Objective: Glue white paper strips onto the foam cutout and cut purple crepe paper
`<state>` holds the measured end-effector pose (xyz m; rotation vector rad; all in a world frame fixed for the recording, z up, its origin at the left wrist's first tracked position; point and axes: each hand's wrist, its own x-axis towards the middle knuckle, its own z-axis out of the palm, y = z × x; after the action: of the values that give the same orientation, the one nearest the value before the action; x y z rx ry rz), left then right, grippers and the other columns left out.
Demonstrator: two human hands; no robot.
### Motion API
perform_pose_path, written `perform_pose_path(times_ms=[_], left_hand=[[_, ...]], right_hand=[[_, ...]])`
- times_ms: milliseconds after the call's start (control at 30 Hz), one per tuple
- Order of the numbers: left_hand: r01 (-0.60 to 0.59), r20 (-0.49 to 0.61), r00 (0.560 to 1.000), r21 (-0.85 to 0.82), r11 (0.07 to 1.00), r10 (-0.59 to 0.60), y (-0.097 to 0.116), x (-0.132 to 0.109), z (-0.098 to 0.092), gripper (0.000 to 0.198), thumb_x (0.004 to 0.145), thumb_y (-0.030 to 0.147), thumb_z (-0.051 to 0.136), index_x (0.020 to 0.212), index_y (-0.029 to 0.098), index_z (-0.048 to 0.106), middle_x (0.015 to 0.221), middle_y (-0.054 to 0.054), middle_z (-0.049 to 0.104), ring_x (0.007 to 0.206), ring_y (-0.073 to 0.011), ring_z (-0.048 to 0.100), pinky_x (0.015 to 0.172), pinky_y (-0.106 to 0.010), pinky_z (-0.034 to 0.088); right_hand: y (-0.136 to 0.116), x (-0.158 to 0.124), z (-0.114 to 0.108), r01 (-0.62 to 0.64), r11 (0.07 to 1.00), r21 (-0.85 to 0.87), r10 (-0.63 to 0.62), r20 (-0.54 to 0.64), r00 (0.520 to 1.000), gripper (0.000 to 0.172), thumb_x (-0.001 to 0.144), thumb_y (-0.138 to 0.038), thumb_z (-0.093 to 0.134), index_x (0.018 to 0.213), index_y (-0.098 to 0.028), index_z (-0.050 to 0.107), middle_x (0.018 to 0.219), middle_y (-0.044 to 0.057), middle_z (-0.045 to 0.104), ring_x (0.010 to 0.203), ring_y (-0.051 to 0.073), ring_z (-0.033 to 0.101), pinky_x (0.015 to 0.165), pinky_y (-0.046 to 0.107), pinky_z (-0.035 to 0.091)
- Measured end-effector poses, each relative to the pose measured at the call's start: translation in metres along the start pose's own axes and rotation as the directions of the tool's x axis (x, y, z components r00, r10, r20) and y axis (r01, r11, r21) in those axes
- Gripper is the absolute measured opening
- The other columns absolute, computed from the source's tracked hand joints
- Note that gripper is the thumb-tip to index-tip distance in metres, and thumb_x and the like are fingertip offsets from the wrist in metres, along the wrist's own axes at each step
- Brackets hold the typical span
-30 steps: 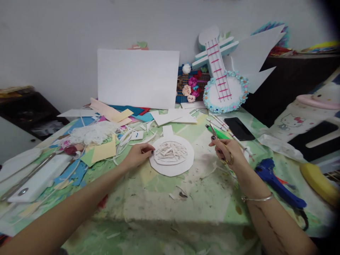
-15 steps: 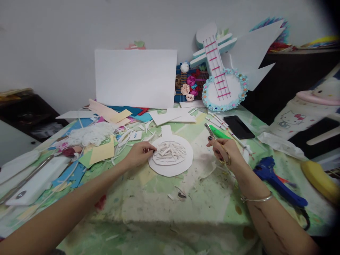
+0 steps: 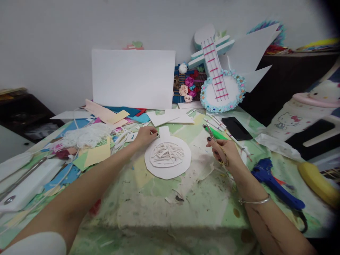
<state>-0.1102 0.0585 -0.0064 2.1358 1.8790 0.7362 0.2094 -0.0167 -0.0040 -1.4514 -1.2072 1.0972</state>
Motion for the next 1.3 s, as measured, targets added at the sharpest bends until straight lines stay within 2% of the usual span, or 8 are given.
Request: perform_pose_path(times_ms=[167,500,733,833,900,1033,1133,1300], left_hand=[[0.075,0.04,0.996,-0.011,0.997,-0.075,-0.001,0.016,0.018,0.017,0.066,0.016,0.059,0.077,0.016,0.073,0.078,-0.006,0.071,0.075,-0.0197,0.063,0.072,-0.029,0.046],[0.213,0.082,0.975,-0.091,0.973,-0.206,-0.008,0.018,0.022,0.01,0.065,0.023,0.064,0.067,0.017,0.071,0.069,-0.004,0.069,0.069,-0.0178,0.062,0.064,-0.026,0.046],[0.133,0.02,0.991,-0.088,0.987,-0.132,-0.002,0.006,0.003,0.012,0.066,0.023,0.063,0.071,0.015,0.071,0.066,-0.003,0.068,0.065,-0.0156,0.058,0.06,-0.025,0.041],[-0.044,-0.027,0.999,-0.076,0.996,0.042,0.006,-0.018,-0.015,0.013,0.07,0.024,0.062,0.075,0.017,0.071,0.069,-0.002,0.068,0.064,-0.0138,0.056,0.062,-0.024,0.041],[-0.244,-0.024,0.97,-0.057,0.968,0.243,0.012,-0.04,-0.025,0.011,0.072,0.023,0.062,0.075,0.019,0.071,0.072,-0.002,0.068,0.07,-0.0143,0.057,0.067,-0.025,0.043],[-0.559,0.074,0.827,0.002,0.829,0.558,0.014,-0.079,-0.031,0.013,0.082,0.024,0.057,0.078,0.019,0.068,0.075,-0.004,0.068,0.079,-0.0166,0.055,0.074,-0.028,0.044],[-0.661,0.079,0.75,0.096,0.744,0.656,0.011,-0.089,-0.027,0.015,0.086,0.023,0.055,0.082,0.019,0.068,0.08,-0.006,0.068,0.082,-0.0172,0.053,0.077,-0.029,0.044],[-0.729,0.154,0.68,0.251,0.637,0.717,0.01,-0.087,-0.023,0.02,0.091,0.024,0.049,0.088,0.02,0.068,0.086,-0.007,0.069,0.089,-0.0191,0.053,0.081,-0.032,0.041]], right_hand=[[-0.002,-0.002,0.001,0.007,1.0,-0.015,-0.008,-0.004,1.0,0.05,0.064,-0.062,0.067,0.067,-0.012,0.064,0.04,-0.006,0.039,0.031,0.004,0.031,0.032,0.02,0.021],[-0.001,-0.001,0.0,-0.008,1.0,0.013,0.008,0.021,1.0,0.046,0.066,-0.058,0.067,0.068,-0.012,0.064,0.039,-0.005,0.04,0.03,0.005,0.032,0.031,0.021,0.019],[-0.003,-0.002,-0.001,-0.014,1.0,0.028,0.013,0.031,0.999,0.046,0.065,-0.059,0.068,0.068,-0.013,0.063,0.039,-0.006,0.04,0.03,0.005,0.032,0.031,0.02,0.02],[-0.005,-0.003,-0.001,-0.017,0.999,0.05,0.015,0.038,0.999,0.047,0.063,-0.059,0.069,0.068,-0.012,0.063,0.038,-0.006,0.039,0.03,0.005,0.032,0.031,0.019,0.02],[-0.007,-0.005,-0.001,-0.021,0.998,0.055,0.019,0.04,0.999,0.047,0.063,-0.059,0.069,0.067,-0.012,0.063,0.038,-0.006,0.038,0.03,0.004,0.032,0.031,0.019,0.02],[-0.011,-0.008,0.001,-0.015,0.999,0.04,0.014,0.041,0.999,0.046,0.063,-0.057,0.07,0.067,-0.011,0.063,0.04,-0.006,0.038,0.031,0.004,0.032,0.031,0.019,0.021],[-0.011,-0.008,0.002,-0.017,0.999,0.033,0.016,0.038,0.999,0.046,0.064,-0.056,0.069,0.068,-0.011,0.064,0.04,-0.006,0.039,0.031,0.004,0.031,0.031,0.02,0.021],[-0.009,-0.006,0.001,-0.014,1.0,0.026,0.013,0.032,0.999,0.048,0.064,-0.059,0.068,0.069,-0.011,0.064,0.04,-0.006,0.039,0.031,0.005,0.032,0.031,0.02,0.02]])
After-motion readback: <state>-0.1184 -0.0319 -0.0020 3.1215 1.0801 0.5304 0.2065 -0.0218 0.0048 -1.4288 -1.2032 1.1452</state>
